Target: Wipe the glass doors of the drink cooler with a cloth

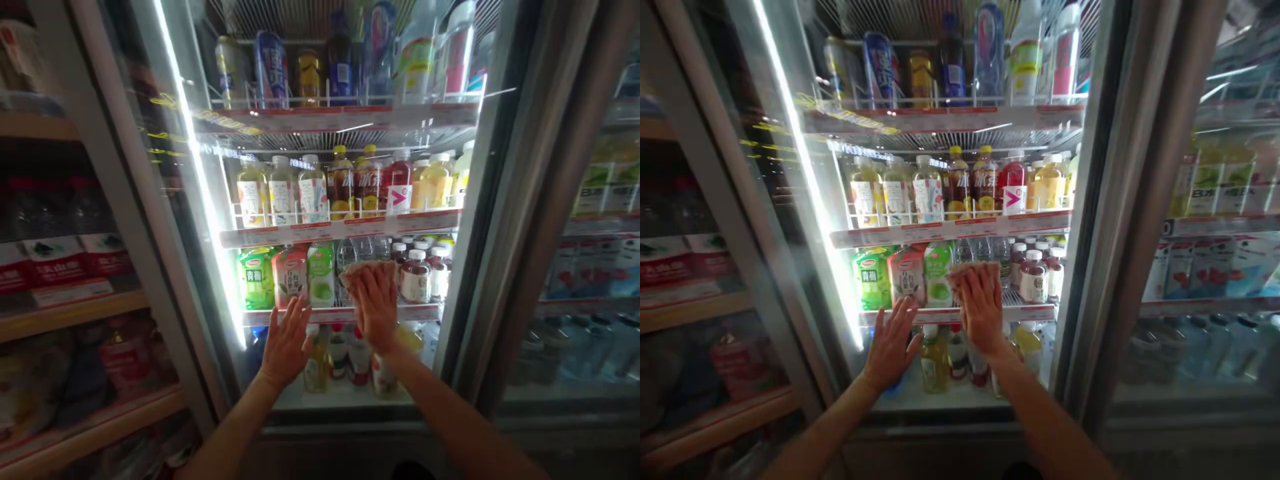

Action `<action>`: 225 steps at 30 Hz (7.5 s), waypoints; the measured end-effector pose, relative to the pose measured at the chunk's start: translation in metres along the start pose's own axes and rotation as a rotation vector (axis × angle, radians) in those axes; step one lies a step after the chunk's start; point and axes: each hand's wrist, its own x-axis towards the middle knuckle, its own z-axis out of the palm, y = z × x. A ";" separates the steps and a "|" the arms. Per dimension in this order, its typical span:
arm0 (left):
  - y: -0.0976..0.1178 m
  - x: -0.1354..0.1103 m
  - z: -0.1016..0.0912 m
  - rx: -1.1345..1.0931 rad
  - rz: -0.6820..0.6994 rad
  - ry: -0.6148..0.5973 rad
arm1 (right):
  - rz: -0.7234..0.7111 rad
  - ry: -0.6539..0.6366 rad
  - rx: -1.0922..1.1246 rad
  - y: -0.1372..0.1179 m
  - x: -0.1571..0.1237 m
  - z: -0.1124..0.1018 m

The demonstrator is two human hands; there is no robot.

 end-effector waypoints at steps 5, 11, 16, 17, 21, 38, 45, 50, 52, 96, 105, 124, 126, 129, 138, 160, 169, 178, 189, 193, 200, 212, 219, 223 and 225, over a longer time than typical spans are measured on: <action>-0.019 -0.009 -0.007 0.045 -0.072 -0.003 | -0.292 -0.209 0.155 -0.026 -0.021 0.004; -0.045 -0.019 -0.013 0.092 -0.098 0.017 | -0.180 -0.121 0.101 -0.045 0.006 0.020; -0.060 -0.022 -0.017 0.135 -0.162 0.024 | -0.314 -0.173 0.160 -0.067 0.019 0.030; -0.063 -0.024 -0.018 0.144 -0.174 0.019 | -0.318 -0.167 0.164 -0.071 0.021 0.031; -0.075 -0.033 -0.022 0.171 -0.200 -0.003 | -0.257 -0.125 0.156 -0.086 0.030 0.038; -0.116 -0.079 -0.033 0.257 -0.274 -0.056 | -0.559 -0.202 0.289 -0.146 0.058 0.071; -0.121 -0.081 -0.052 0.127 -0.364 -0.006 | -0.411 -0.184 0.268 -0.173 0.093 0.082; -0.082 -0.060 -0.047 -0.191 -0.565 0.079 | -0.491 -0.278 0.340 -0.172 0.088 0.075; -0.063 -0.050 -0.036 -0.191 -0.633 0.109 | -0.534 -0.329 0.353 -0.155 0.088 0.063; -0.089 0.068 -0.008 0.025 -0.248 0.384 | -0.109 -0.041 -0.044 0.098 0.100 -0.028; -0.106 0.074 -0.011 0.164 -0.400 0.455 | -0.090 -0.050 -0.030 0.098 0.101 -0.029; -0.077 0.080 -0.003 0.039 -0.245 0.383 | -0.038 -0.054 -0.014 0.093 0.101 -0.030; -0.054 0.086 0.003 -0.007 -0.004 0.260 | -0.042 -0.040 -0.001 0.093 0.101 -0.030; -0.058 0.102 -0.002 0.017 0.044 0.275 | -0.045 -0.048 0.002 0.094 0.102 -0.031; -0.046 0.127 -0.007 0.023 0.070 0.142 | -0.051 -0.068 0.034 0.093 0.101 -0.034; -0.017 0.179 -0.003 -0.094 0.141 0.340 | -0.006 0.010 -0.203 0.136 0.089 -0.066; 0.032 0.235 0.004 -0.184 0.198 0.279 | 0.074 0.016 -0.178 0.147 0.076 -0.089; 0.083 0.264 0.015 -0.144 0.516 0.087 | 0.116 0.042 -0.197 0.163 0.062 -0.108; 0.124 0.251 0.034 -0.210 1.014 -0.061 | 0.124 0.095 -0.159 0.174 0.058 -0.121; 0.094 0.297 0.015 -0.146 0.609 0.072 | 0.137 0.131 -0.143 0.169 0.070 -0.115; 0.071 0.273 0.008 -0.073 0.856 0.117 | 0.111 0.159 -0.092 0.148 0.095 -0.096; -0.027 0.249 -0.022 0.003 0.558 0.201 | 0.090 0.136 -0.095 0.137 0.145 -0.047; -0.082 0.226 -0.036 0.007 0.121 0.480 | 0.070 0.123 -0.122 0.115 0.184 -0.032; -0.118 0.200 -0.045 0.076 0.210 0.375 | 0.030 0.100 -0.125 0.108 0.190 -0.023; -0.136 0.191 -0.050 0.089 -0.028 0.473 | 0.028 0.111 -0.121 0.107 0.189 -0.020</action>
